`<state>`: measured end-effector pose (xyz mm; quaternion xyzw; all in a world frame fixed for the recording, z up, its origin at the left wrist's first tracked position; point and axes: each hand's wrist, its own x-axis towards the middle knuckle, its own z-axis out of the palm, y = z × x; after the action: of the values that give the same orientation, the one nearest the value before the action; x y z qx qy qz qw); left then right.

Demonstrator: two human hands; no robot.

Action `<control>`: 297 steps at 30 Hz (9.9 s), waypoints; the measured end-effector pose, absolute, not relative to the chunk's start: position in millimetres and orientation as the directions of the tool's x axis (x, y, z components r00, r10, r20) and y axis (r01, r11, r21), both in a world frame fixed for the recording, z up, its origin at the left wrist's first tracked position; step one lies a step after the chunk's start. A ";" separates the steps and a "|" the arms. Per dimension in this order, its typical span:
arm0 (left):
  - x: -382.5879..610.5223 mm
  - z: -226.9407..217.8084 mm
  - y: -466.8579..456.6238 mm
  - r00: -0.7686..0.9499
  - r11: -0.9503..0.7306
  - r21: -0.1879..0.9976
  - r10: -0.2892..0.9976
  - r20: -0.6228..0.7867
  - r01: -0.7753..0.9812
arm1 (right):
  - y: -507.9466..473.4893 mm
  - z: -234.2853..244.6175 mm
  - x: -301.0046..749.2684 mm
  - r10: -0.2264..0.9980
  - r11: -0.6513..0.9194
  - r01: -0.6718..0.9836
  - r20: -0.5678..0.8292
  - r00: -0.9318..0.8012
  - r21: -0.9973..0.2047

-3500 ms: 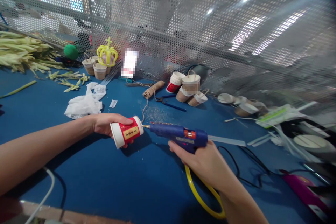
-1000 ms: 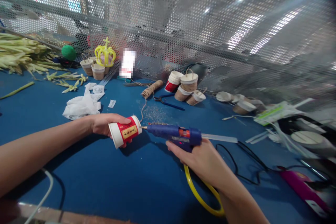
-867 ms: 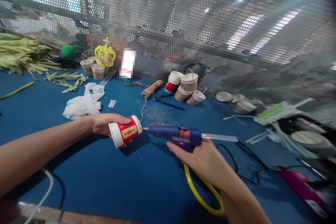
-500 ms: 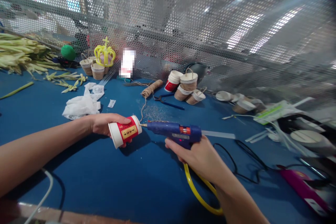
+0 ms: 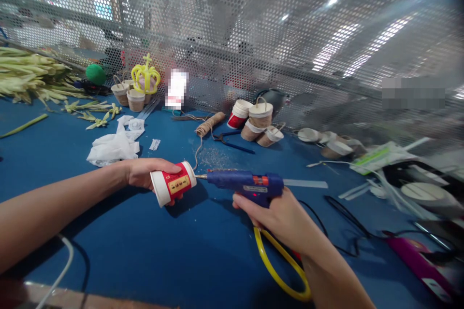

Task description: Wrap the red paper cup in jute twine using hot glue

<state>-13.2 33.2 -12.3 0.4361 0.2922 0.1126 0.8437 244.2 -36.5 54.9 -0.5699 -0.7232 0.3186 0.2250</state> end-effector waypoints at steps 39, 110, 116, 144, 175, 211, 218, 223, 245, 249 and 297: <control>-16.6 -13.7 32.8 0.889 0.534 0.844 0.357 -0.287 0.058 | -25.1 42.6 243.6 0.887 0.026 0.501 -0.211 -0.411 -0.865; -18.7 -18.1 34.0 0.916 0.516 0.856 0.335 -0.220 0.017 | -19.9 39.8 251.4 0.846 -0.063 0.444 -0.284 -0.452 -0.894; -19.2 -18.5 34.3 0.921 0.503 0.864 0.332 -0.203 0.009 | -18.8 42.6 253.1 0.835 -0.071 0.495 -0.323 -0.446 -0.866; -17.5 -17.1 33.4 0.933 0.482 0.876 0.317 -0.172 -0.003 | -20.1 37.8 247.2 0.844 -0.079 0.434 -0.292 -0.450 -0.897; -18.3 -15.8 33.3 0.922 0.485 0.874 0.325 -0.210 0.028 | -15.8 42.5 255.3 0.785 -0.111 0.478 -0.372 -0.496 -0.872; -12.2 33.5 15.1 0.761 -0.268 0.830 0.596 -0.257 0.490 | -23.0 45.5 250.3 0.851 -0.027 0.445 -0.254 -0.459 -0.895; -11.7 32.6 13.8 0.756 -0.292 0.802 0.594 -0.275 0.521 | -24.0 45.7 247.6 0.876 -0.011 0.452 -0.226 -0.426 -0.892; -11.2 30.3 13.2 0.756 -0.312 0.784 0.591 -0.282 0.536 | -23.2 44.6 247.4 0.884 0.003 0.443 -0.204 -0.420 -0.896; -5.0 28.6 6.2 0.672 -0.533 0.531 0.734 -0.097 0.659 | 14.8 25.7 272.2 0.994 -0.107 0.204 -0.101 0.039 -0.973; -5.0 26.8 4.9 0.658 -0.588 0.421 0.752 -0.029 0.691 | 31.6 10.4 284.3 0.987 -0.123 0.268 -0.088 0.137 -0.955; 9.7 17.3 -20.7 0.725 -0.735 -0.107 0.617 0.306 0.670 | -26.8 21.8 189.8 0.953 0.079 0.347 -0.030 -0.300 -0.935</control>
<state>9.7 -20.7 17.3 0.9227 0.3487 0.1257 -0.1054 189.8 -26.8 21.8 -0.4936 -0.6583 0.4654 0.3261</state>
